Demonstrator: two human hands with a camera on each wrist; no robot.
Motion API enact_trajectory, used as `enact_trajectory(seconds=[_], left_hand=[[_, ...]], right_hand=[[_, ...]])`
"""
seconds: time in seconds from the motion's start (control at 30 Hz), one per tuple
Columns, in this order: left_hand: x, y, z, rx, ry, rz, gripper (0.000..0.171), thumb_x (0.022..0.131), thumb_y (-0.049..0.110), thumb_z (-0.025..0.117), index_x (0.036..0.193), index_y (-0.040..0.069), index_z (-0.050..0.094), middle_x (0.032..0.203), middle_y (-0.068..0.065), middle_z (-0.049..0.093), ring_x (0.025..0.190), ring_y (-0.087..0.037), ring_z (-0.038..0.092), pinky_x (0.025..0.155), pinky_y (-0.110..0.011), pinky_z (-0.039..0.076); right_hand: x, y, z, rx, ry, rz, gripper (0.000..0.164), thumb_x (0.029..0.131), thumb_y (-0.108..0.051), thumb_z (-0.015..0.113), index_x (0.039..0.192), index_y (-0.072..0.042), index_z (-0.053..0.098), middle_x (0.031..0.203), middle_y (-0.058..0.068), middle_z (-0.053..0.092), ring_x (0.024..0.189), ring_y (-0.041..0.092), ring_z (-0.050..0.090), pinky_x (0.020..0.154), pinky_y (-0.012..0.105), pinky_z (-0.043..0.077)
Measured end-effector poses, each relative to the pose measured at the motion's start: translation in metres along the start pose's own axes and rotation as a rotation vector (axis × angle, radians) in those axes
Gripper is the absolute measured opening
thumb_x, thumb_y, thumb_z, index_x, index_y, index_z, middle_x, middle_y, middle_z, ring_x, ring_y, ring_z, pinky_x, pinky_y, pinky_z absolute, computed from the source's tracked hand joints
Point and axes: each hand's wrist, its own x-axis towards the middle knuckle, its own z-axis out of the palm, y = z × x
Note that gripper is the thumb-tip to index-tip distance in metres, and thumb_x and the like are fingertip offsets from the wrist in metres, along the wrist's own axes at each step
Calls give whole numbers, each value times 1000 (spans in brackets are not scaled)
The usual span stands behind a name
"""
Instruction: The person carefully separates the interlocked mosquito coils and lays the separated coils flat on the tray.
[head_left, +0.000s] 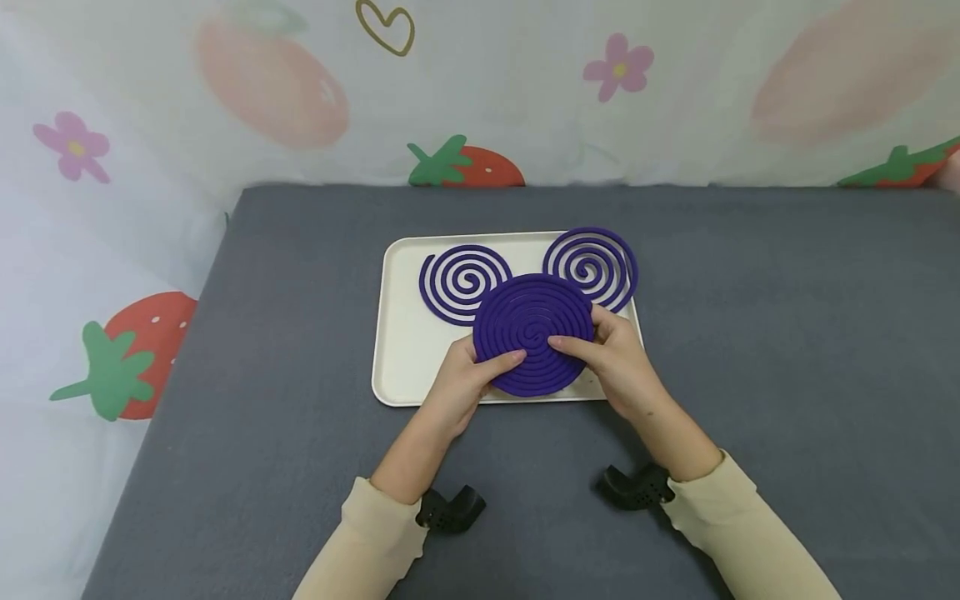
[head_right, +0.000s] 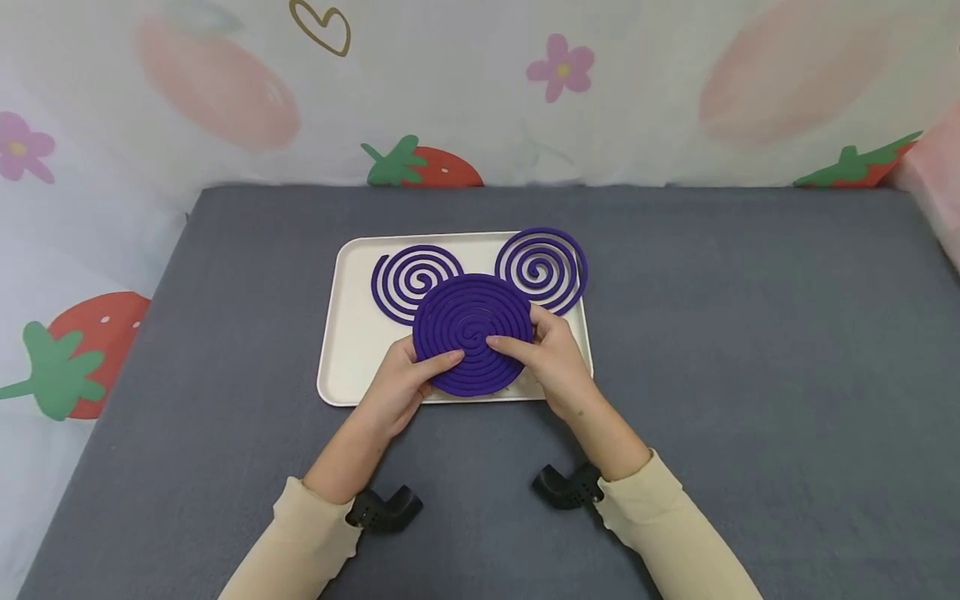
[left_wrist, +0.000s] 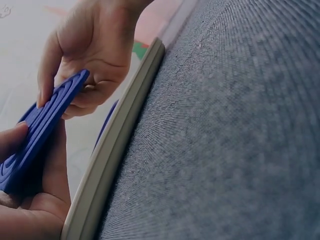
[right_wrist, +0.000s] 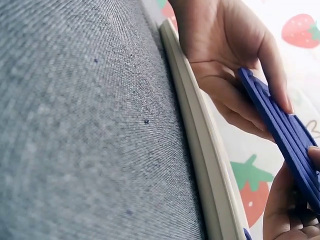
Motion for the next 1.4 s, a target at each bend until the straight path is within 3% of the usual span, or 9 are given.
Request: enact_trajectory(seconds=[0.4, 1.07, 1.4], left_hand=[[-1, 1, -1, -4, -36, -6, 38, 89, -3, 55, 125, -13, 49, 104, -7, 65, 90, -11, 65, 81, -26, 53], [1, -2, -3, 0, -65, -20, 38, 90, -3, 54, 125, -15, 49, 103, -5, 65, 90, -10, 64, 81, -25, 53], [1, -1, -4, 4, -98, -39, 42, 87, -3, 55, 127, -13, 47, 107, -9, 64, 91, -13, 65, 85, -34, 53]], right_hand=[[0, -2, 1, 26, 2, 6, 40, 83, 10, 59, 121, 16, 46, 98, 2, 65, 89, 11, 64, 79, 24, 53], [1, 1, -2, 48, -22, 10, 42, 83, 11, 57, 122, 16, 44, 97, 1, 66, 90, 11, 63, 80, 24, 53], [2, 1, -2, 57, -37, 12, 44, 82, 12, 56, 124, 15, 42, 99, 2, 65, 91, 11, 63, 80, 24, 53]])
